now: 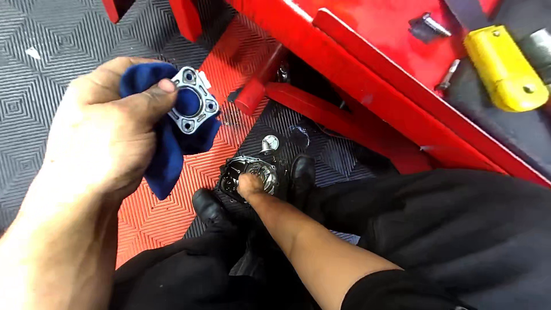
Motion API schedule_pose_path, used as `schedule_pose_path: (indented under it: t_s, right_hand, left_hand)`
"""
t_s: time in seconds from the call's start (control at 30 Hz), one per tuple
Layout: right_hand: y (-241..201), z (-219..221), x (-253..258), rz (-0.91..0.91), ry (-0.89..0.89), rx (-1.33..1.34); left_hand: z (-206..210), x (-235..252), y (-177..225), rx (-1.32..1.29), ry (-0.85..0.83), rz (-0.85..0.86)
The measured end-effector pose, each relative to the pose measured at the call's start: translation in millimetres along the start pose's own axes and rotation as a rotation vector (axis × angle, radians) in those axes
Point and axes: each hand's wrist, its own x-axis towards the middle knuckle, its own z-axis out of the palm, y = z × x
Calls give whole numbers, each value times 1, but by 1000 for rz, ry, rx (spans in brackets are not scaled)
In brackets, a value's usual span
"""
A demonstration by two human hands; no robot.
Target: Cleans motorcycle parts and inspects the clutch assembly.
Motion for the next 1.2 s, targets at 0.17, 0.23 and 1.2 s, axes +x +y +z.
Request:
schedule_pose_path:
  t_s: [0.17, 0.23, 1.2]
  right_hand:
    - [14, 19, -3, -103, 28, 44]
    - [26, 17, -3, -128, 13, 204]
    - [154, -45, 17, 387, 34, 538]
  left_hand:
    - [-4, 0, -3, 37, 60, -26]
    - [-3, 1, -4, 40, 79, -23]
    - [-20, -9, 6, 288, 173, -89]
